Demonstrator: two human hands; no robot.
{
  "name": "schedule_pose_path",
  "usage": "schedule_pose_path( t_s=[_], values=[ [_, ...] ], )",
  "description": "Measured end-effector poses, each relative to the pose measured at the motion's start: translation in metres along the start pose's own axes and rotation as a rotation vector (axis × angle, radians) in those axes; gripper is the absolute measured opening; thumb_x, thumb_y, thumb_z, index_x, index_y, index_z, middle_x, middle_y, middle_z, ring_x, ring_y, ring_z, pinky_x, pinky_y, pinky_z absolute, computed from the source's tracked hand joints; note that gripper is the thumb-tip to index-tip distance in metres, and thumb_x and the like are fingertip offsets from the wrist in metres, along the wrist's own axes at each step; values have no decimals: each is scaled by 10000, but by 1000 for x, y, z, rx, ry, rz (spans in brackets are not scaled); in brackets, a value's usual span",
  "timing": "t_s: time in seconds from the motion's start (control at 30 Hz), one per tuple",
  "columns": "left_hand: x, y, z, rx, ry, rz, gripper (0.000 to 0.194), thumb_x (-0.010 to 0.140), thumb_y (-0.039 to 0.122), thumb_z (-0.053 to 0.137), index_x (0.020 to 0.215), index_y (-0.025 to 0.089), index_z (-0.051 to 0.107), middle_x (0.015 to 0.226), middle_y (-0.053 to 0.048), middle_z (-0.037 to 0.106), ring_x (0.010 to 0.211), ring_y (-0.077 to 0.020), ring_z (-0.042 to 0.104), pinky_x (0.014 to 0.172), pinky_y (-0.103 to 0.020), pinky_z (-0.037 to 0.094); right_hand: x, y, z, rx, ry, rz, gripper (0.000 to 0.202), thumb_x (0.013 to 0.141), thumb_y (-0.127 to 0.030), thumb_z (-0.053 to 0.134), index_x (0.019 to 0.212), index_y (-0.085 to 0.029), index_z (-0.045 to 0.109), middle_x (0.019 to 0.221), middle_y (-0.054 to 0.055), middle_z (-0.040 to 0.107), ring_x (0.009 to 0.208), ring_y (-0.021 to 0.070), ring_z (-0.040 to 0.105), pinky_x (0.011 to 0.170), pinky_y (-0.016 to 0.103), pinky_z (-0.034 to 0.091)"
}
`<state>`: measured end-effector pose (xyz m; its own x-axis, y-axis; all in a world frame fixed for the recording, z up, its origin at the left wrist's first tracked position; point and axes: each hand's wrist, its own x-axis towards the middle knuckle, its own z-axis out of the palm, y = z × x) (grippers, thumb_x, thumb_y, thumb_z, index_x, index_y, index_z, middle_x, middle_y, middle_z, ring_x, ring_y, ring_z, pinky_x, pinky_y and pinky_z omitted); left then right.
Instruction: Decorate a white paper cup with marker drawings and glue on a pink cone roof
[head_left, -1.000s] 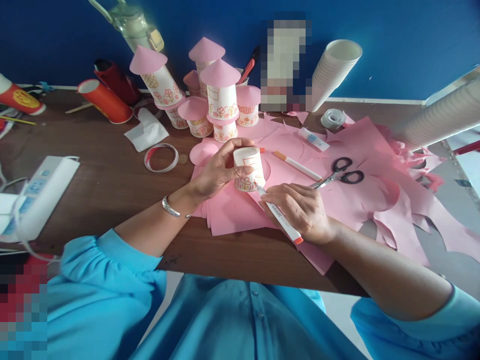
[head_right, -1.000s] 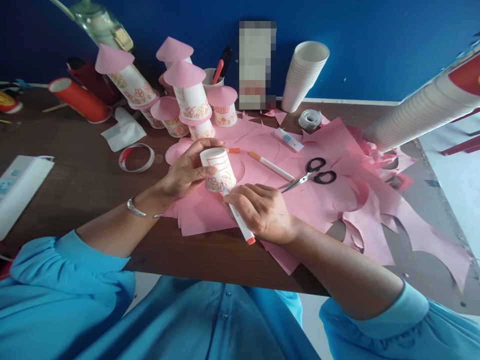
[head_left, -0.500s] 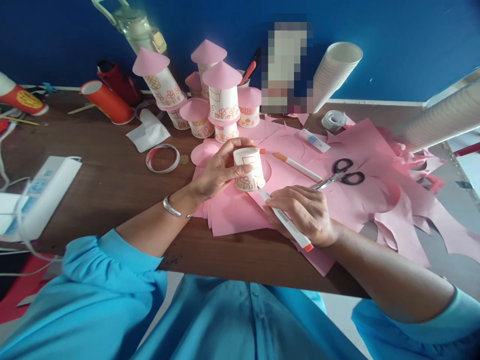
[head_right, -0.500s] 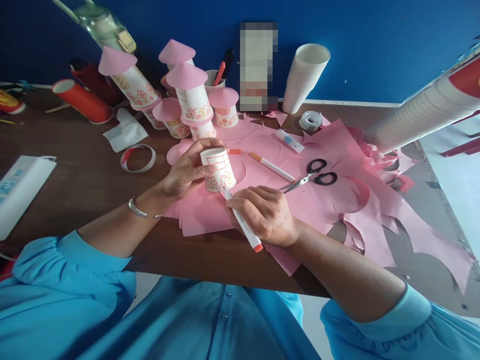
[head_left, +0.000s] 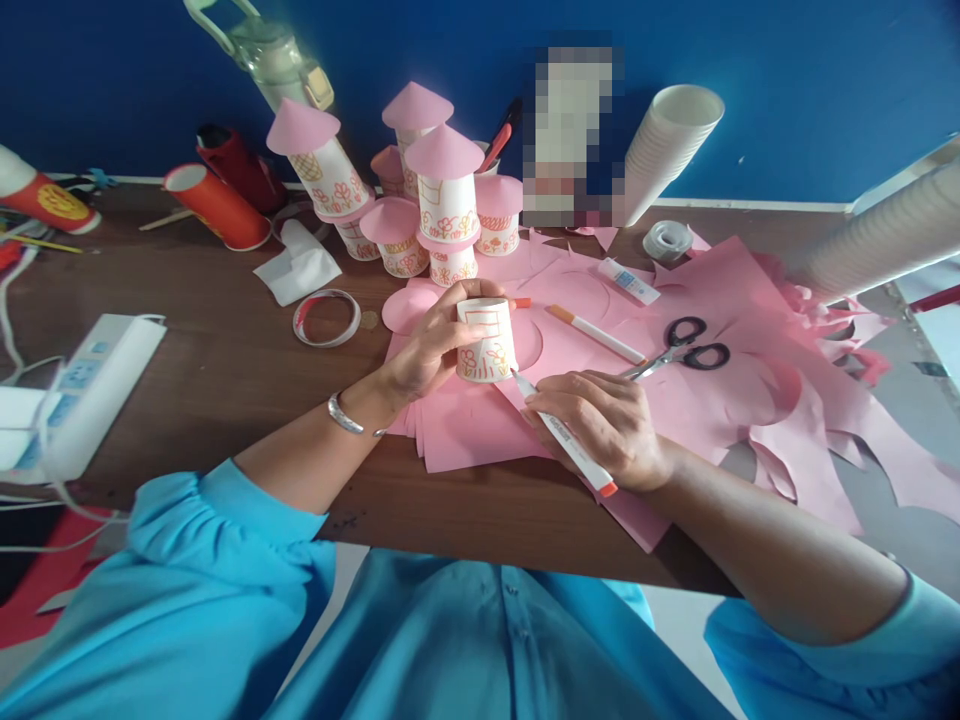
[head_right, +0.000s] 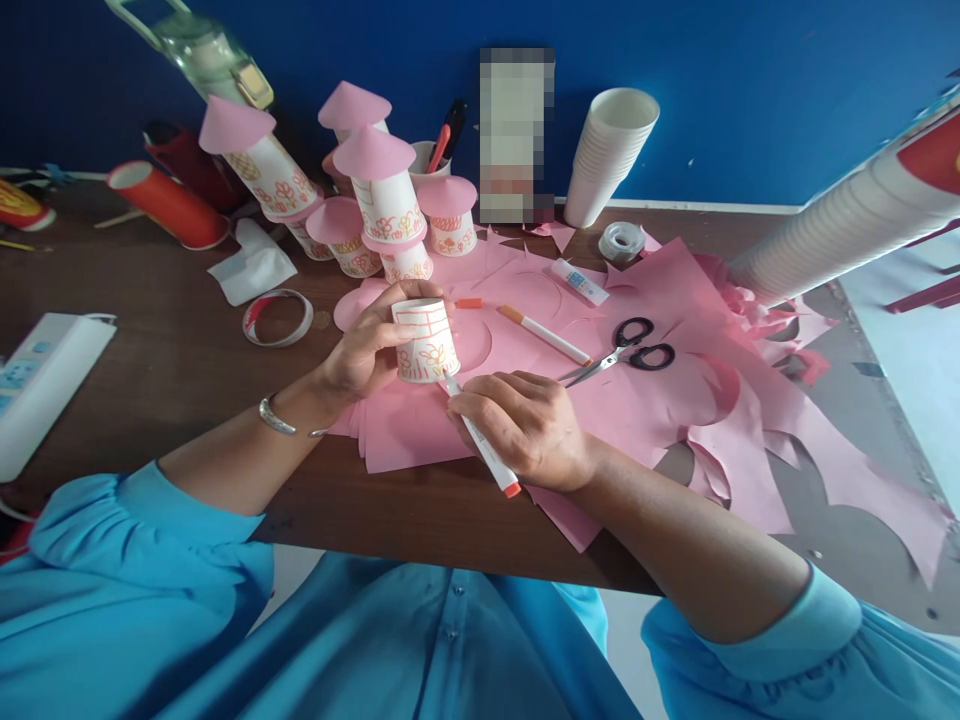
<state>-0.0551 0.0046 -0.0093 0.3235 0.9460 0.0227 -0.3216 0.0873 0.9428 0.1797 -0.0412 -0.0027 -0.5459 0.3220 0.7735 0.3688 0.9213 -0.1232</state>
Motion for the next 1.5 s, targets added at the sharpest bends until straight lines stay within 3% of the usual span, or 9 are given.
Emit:
schedule_pose_path(
  t_s=[0.1,0.27,0.37,0.5,0.63,1.5],
  values=[
    [0,-2,-1,57,45,-55,503,772,422,897,1151,227,631,964,-2,658,819,-158,646,683,-278,516,0,0,0,10,-8,0,125,1006,-108,652,1092,-195,623,829,8,727,660,141,672,588,273,548],
    [1,-2,-1,88,39,-61,571,709,446,967,1110,232,622,933,20,646,768,-129,618,669,-254,495,1,0,-2,8,-7,-19,122,1004,-114,673,1084,-187,618,831,14,722,659,139,670,601,277,566],
    [1,0,1,48,6,-23,571,728,413,965,1158,236,634,1034,-7,713,862,-161,670,721,-278,515,2,1,-3,-7,3,-14,126,1012,-122,669,1086,-207,613,839,3,722,664,132,670,606,269,577],
    [0,5,4,-96,-6,18,545,780,327,929,1238,231,649,1265,-52,739,1145,-233,717,864,-333,568,3,1,-5,-13,16,-32,152,994,-104,689,1093,-192,613,848,17,729,666,133,672,599,267,581],
    [-1,7,4,-141,-12,-3,503,810,270,887,1258,215,665,1319,-88,754,1305,-300,690,975,-387,574,3,2,-5,-18,16,-32,155,990,-103,697,1093,-181,613,858,29,738,656,134,670,589,269,571],
    [-3,12,10,-74,-4,-47,465,783,235,881,1214,204,710,1327,-101,750,1288,-284,674,921,-345,590,3,1,-2,-1,-45,-19,114,1066,-106,547,1121,-181,613,862,39,761,713,160,718,617,286,549]
  ],
)
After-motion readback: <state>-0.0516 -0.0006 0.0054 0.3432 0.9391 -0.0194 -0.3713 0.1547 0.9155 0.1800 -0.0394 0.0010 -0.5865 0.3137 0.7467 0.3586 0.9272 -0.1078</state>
